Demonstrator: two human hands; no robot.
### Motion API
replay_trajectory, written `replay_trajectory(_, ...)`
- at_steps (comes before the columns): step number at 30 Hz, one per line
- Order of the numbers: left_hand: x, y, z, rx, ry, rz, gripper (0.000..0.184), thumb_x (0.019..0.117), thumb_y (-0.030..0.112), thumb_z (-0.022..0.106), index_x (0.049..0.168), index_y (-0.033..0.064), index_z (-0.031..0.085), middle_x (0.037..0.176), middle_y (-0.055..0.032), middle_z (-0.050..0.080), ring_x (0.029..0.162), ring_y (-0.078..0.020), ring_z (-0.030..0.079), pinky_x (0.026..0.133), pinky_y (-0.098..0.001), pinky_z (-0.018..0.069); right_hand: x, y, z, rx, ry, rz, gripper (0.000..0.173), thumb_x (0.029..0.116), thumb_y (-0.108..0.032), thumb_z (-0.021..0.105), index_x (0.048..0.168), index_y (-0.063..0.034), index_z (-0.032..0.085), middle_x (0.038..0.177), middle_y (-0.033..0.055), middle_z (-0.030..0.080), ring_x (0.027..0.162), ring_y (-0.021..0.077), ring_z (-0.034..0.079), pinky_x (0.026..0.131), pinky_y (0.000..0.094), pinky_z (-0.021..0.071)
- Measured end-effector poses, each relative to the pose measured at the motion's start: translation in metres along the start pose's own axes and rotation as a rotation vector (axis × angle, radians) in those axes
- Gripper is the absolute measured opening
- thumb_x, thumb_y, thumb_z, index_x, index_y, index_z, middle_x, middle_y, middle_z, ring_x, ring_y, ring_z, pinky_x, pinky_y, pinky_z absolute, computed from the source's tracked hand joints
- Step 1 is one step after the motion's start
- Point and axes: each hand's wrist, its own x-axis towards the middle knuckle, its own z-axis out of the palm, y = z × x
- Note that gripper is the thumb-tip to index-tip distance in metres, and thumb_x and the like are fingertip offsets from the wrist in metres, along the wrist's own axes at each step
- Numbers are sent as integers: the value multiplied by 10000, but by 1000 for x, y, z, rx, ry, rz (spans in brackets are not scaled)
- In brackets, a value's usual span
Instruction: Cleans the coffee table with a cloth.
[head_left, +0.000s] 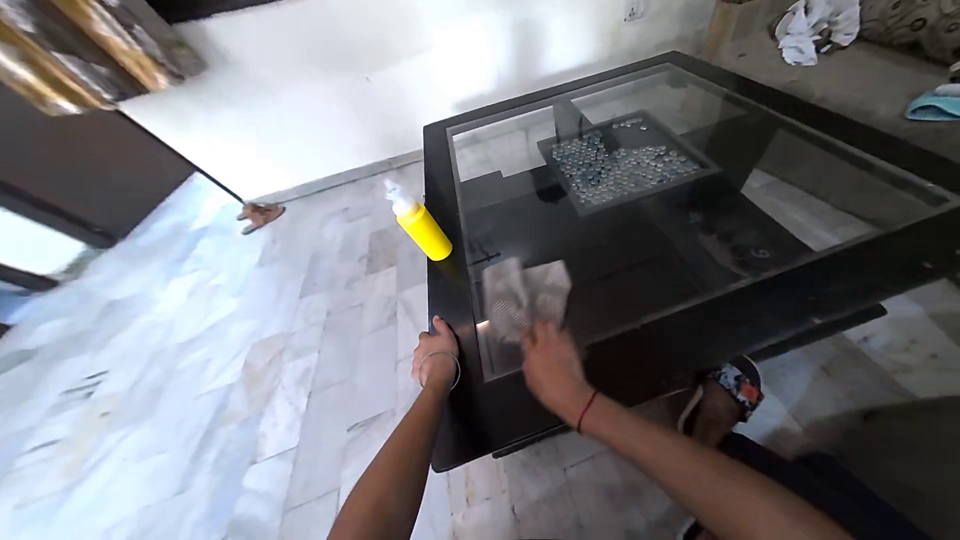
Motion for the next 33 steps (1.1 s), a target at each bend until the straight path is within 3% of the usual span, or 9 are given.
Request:
replay_trajectory(4,3,0,-1,35,-13,9,686,1119,533,209,1438,29,550,1407,-274,597,1351,-422,557,1064,-615,453,-35,-35,13,-50,-190,-244,508,987,40,496,1494,38,462,1495,282,477,1366,432,494,1047,523,470)
replay_trajectory(8,4,-1,-1,6,-14,20,711,1114,544,199,1409,13,568,1383,-291,606,1325,-443,571,1045,-640,453,-20,-5,-5,-52,-175,-180,448,1007,-6,495,1453,-13,533,1462,252,520,1349,433,509,1037,560,463)
replay_trajectory(16,5,1,-2,19,-20,1,711,1113,544,187,1409,31,582,1367,-261,631,1315,-410,591,1044,-613,469,-2,214,-88,-148,443,556,311,994,-90,586,1282,-42,694,1325,310,599,1136,533,622,806,694,523)
replay_trajectory(21,10,2,0,22,-35,-23,695,1113,540,175,1443,62,556,1387,-229,631,1327,-379,592,1054,-586,476,-53,335,-114,-149,640,917,378,977,-84,633,1300,110,603,1346,453,512,1255,673,479,915,801,412)
replay_trajectory(23,12,2,0,26,-41,-33,689,1114,540,173,1463,73,540,1391,-227,628,1325,-380,594,1049,-585,480,-46,370,-108,-167,703,953,359,951,-88,636,1260,96,631,1326,413,559,1282,635,486,926,783,421)
replay_trajectory(26,11,3,0,32,-43,-51,682,1114,539,172,1459,81,543,1378,-222,638,1316,-380,600,1039,-589,486,-11,355,-105,-168,659,953,349,989,-131,613,1275,67,630,1305,401,575,1229,607,543,907,758,448)
replay_trajectory(28,11,3,1,37,-40,-63,685,1112,544,168,1459,89,545,1371,-220,644,1307,-378,608,1036,-591,488,24,339,-75,-435,931,644,303,922,-183,609,1070,62,709,983,396,659,834,599,656,557,717,477)
replay_trajectory(30,11,4,1,39,-36,-72,687,1110,549,174,1459,87,544,1368,-224,644,1304,-376,611,1037,-587,488,48,239,-109,-90,418,729,407,1023,-114,556,1420,-22,562,1352,378,535,1203,587,556,854,717,495)
replay_trajectory(33,11,5,2,50,-34,-85,683,1109,555,188,1461,88,542,1365,-220,647,1297,-368,618,1035,-576,496,85,147,-70,-94,321,406,546,975,-48,578,1502,-189,543,1358,320,561,1232,508,564,924,631,501)
